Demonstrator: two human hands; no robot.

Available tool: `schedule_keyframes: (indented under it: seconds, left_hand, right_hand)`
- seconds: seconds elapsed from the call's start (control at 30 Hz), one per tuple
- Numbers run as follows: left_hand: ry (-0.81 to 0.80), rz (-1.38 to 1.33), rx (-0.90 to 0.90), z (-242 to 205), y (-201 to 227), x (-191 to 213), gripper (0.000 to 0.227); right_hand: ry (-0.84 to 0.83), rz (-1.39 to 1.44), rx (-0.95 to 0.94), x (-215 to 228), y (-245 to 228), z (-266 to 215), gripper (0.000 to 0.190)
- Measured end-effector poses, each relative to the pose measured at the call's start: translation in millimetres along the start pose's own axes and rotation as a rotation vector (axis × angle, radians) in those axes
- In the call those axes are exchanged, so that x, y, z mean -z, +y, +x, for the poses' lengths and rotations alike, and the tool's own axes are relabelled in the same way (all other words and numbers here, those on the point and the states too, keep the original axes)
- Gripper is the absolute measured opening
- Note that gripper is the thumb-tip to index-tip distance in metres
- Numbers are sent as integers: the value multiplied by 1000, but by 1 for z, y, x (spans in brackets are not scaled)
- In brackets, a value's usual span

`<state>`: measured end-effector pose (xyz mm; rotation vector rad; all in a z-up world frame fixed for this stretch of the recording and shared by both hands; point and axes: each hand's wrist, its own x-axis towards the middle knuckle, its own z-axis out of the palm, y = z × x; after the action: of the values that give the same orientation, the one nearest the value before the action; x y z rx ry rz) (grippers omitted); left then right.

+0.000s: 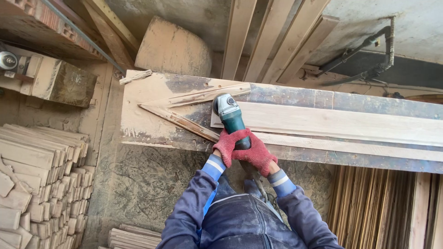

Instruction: Grinding the surface of a wooden board using a hand-held angle grinder.

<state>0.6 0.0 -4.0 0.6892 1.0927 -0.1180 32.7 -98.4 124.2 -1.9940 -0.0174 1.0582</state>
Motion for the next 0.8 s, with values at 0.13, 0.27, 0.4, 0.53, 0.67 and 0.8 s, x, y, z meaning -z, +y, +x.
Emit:
schedule_keyframes:
  seconds: [0.13,0.27,0.4,0.53,0.67,0.8]
  left_hand:
    - [5,45,24,-14,-2,-31,86]
    - [-104,126,69,3,-29,-69,85]
    - [-170,263,70,-8,-50,-120,92]
    - [-235,308,79,8,-93,-173,88]
    - [-309,368,88,15,-129,-228,86]
    - [-343,424,108,4,-156,-276,81]
  right_hand:
    - [31,-22,-43,22,1,-7,85]
    - [98,25,-79,58,38,-1,83]
    - [170,25,-134,101,77,1,80]
    - [257,224,-120,149,97,-16,71]
    - [358,351,-110,196,129,-27,68]
    - [437,410,-98,233,154,-36,66]
